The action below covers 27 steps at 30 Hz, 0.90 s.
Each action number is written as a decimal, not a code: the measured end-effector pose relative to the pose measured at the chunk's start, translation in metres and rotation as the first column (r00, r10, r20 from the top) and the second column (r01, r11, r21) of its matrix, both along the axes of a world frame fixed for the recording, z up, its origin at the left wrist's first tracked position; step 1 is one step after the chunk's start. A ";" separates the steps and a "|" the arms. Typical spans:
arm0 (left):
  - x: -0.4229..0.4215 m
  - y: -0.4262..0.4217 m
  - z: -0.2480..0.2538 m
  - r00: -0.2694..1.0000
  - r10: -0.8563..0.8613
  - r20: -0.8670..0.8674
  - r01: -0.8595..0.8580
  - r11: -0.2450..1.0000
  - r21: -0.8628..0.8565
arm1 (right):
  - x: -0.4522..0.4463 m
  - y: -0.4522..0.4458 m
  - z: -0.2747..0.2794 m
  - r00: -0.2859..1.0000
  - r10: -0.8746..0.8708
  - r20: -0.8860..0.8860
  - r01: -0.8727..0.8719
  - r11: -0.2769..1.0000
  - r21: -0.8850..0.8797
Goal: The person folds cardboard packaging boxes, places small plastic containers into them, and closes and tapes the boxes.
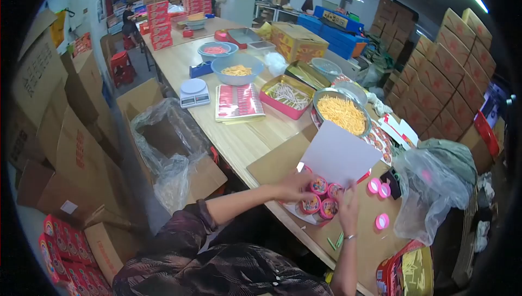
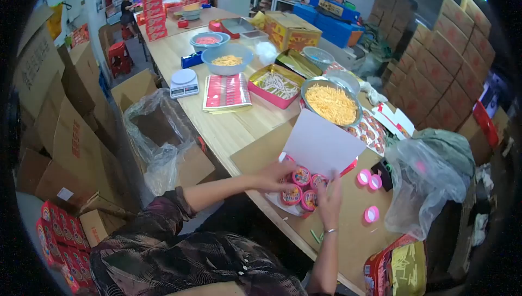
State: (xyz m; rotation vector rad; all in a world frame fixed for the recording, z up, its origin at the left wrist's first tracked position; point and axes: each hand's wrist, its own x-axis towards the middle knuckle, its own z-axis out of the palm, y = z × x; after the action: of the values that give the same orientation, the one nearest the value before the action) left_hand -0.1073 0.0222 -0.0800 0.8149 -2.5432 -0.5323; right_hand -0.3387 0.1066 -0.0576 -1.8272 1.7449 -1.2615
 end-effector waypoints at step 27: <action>0.050 0.030 0.032 0.938 0.066 -0.339 -0.023 0.991 0.131 | -0.015 0.044 0.001 0.948 0.177 -0.263 -0.198 0.978 -0.057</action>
State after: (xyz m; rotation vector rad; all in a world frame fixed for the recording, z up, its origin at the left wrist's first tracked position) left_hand -0.0570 0.0523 -0.0477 0.7461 -2.1838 -0.7548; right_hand -0.3534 0.1501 -0.0569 -2.2317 1.6123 -1.0765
